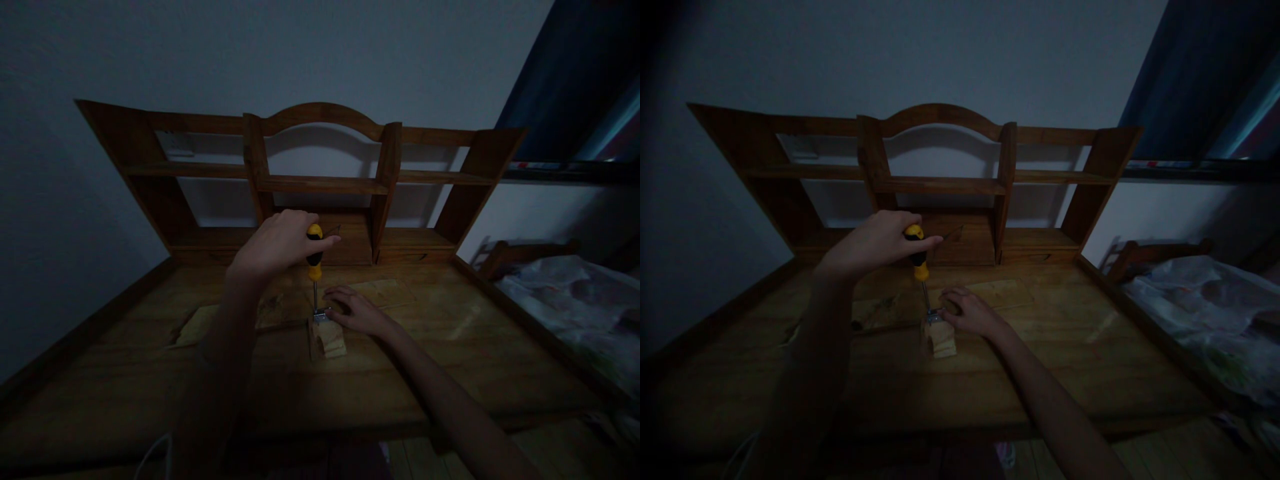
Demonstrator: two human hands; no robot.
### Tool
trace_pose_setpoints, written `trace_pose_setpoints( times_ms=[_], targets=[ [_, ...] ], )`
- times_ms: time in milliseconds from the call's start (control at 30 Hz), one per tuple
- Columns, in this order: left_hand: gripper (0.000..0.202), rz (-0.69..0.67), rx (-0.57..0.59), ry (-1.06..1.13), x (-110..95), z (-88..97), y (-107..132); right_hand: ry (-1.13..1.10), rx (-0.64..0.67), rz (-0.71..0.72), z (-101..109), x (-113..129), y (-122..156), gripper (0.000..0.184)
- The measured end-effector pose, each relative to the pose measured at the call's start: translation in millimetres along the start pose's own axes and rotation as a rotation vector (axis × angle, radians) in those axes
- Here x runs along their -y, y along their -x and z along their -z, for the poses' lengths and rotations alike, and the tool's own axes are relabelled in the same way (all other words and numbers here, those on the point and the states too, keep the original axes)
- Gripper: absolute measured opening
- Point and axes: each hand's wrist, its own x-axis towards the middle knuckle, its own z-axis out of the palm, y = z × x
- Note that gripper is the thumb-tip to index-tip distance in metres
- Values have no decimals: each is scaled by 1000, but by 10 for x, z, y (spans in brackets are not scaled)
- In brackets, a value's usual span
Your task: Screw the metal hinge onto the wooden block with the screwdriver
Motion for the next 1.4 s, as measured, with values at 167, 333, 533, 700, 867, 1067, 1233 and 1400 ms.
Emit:
trace_pose_setpoints(
  times_ms=[167, 333, 533, 700, 867, 1067, 1233, 1400],
  targets=[
    [51, 7, -16, -16, 7, 43, -3, -12, 7, -10, 22, 35, 0, 36],
    [50, 7, -39, 8, 2, 99, 14, -27, 0, -15, 34, 48, 11, 35],
    [49, 47, -70, 31, 0, 139, 26, -30, 4, -8, 13, 14, 6, 34],
    [45, 107, -193, 48, -27, 213, 54, -2, -10, 5, 3, 44, 5, 35],
    [51, 202, -357, -48, -68, 304, 117, -38, -70, 30, -106, 218, -41, 31],
    [52, 305, -417, 0, -75, 371, 143, -67, -206, -101, -333, 282, -113, 26],
    [41, 274, -357, 190, -76, 376, 137, -156, -261, -206, -405, 258, -144, 17],
    [40, 280, -377, 177, -63, 346, 124, -212, -260, -269, -411, 293, -152, 13]
  ],
)
